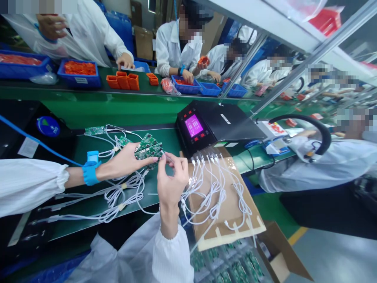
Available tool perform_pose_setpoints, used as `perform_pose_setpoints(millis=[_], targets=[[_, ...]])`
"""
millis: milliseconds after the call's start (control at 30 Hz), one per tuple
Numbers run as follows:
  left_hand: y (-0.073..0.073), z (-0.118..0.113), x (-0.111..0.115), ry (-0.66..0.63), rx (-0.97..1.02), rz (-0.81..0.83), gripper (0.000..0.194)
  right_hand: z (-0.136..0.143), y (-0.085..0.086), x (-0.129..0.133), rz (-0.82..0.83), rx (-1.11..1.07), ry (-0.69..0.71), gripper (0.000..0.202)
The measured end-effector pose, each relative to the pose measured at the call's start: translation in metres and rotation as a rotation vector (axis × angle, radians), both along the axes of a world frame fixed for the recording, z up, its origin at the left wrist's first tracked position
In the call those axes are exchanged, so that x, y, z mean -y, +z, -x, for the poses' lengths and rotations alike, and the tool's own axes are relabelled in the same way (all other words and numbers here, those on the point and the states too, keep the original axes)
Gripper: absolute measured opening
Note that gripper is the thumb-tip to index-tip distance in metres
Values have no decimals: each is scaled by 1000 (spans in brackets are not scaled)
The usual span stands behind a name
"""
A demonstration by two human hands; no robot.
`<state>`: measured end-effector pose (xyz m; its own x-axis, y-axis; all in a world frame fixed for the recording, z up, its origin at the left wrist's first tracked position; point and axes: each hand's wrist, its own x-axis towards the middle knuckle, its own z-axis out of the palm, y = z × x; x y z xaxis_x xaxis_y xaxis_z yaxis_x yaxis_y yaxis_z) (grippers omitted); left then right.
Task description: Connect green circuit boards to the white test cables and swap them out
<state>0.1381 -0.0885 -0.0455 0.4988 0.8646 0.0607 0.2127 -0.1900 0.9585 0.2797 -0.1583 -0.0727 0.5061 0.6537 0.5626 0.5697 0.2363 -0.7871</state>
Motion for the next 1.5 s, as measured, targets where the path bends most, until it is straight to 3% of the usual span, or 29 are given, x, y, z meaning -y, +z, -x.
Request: perform_pose_setpoints(millis=[600,1033,1333,1500], targets=[[4,-1,3,50,-99,25,36,2,-2,-1,-51,39,-22,11],[9,0,6,-19,-106,-70,28,5,-3,-4,-81,114,-75,10],[9,0,7,15,-90,-60,24,10,-5,-4,-95,185,-79,8],[10,0,8,52,-178,-74,25,13,-8,-5,-93,185,-76,10]])
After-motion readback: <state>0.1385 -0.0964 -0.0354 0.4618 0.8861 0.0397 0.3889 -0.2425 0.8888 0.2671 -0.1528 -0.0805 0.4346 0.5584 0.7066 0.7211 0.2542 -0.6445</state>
